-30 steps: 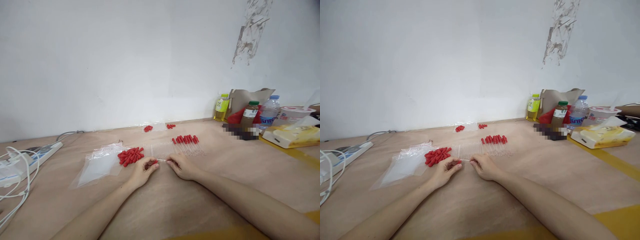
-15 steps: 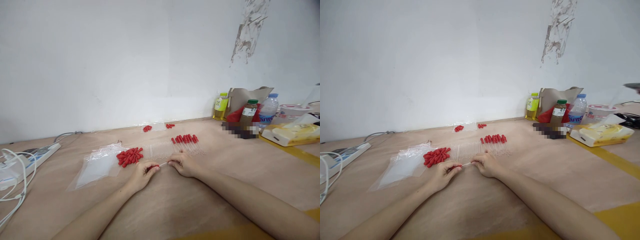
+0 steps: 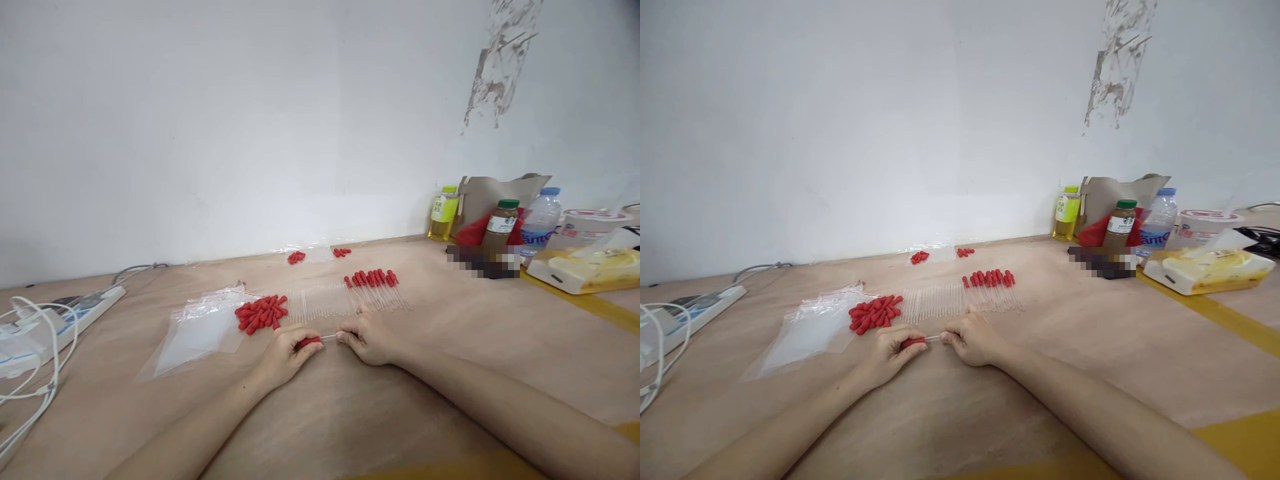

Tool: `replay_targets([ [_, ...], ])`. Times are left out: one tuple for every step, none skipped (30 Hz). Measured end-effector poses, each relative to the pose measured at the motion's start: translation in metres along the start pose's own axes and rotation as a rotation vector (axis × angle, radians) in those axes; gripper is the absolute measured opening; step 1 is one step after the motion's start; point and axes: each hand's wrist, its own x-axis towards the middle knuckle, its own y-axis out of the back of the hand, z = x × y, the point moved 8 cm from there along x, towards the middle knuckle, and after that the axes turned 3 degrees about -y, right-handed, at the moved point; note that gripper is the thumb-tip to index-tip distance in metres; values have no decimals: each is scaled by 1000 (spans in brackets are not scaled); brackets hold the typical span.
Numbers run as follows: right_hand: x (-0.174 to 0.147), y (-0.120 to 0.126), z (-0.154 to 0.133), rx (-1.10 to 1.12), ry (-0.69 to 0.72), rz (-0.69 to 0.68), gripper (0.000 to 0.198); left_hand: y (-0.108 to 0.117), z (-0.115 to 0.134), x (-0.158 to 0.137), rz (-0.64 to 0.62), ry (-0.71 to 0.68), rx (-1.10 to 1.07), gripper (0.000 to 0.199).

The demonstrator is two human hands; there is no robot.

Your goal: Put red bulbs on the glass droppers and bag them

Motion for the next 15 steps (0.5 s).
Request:
replay_targets([
  [1, -1, -1, 25, 0, -4, 27, 0, 2, 0, 0, -9, -2, 20],
  [2, -2, -1, 46, 3, -10, 26, -1, 3, 0, -3, -20, -5, 20],
  [2, -3, -2, 60, 5, -18, 26, -2, 4, 0, -10, -32, -7, 20],
  [3, -5, -2, 71, 6, -30, 26, -3, 5, 0, -19, -42, -6, 20],
  [4, -7, -2, 80, 5, -43, 26, -4, 5, 0, -28, -48, -4, 20],
  [4, -9, -2, 90, 1, -51, 27, -4, 4, 0, -34, -47, -2, 21],
  [5, -9, -2, 99, -3, -53, 28, -4, 2, 0, -32, -39, -1, 21],
  [6, -9, -1, 101, -6, -50, 28, -3, -1, 0, -23, -28, -1, 22],
  [6, -8, -2, 89, -4, -44, 29, -2, -4, 1, -8, -19, -1, 22],
  [6, -5, -3, 59, 4, -33, 29, 0, -6, 1, 7, -15, -1, 22],
  [6, -2, -5, 17, 19, -20, 29, 2, -8, 1, 20, -16, -2, 22],
  [6, 1, -8, -33, 39, -8, 28, 3, -9, 1, 28, -22, -5, 21],
  [5, 5, -11, -80, 64, -1, 27, 4, -10, 1, 30, -28, -9, 20],
  [4, 8, -14, -118, 89, 3, 25, 5, -11, 1, 36, -28, -15, 19],
  [3, 10, -17, -142, 111, 2, 23, 7, -13, 0, 47, -16, -22, 20],
])
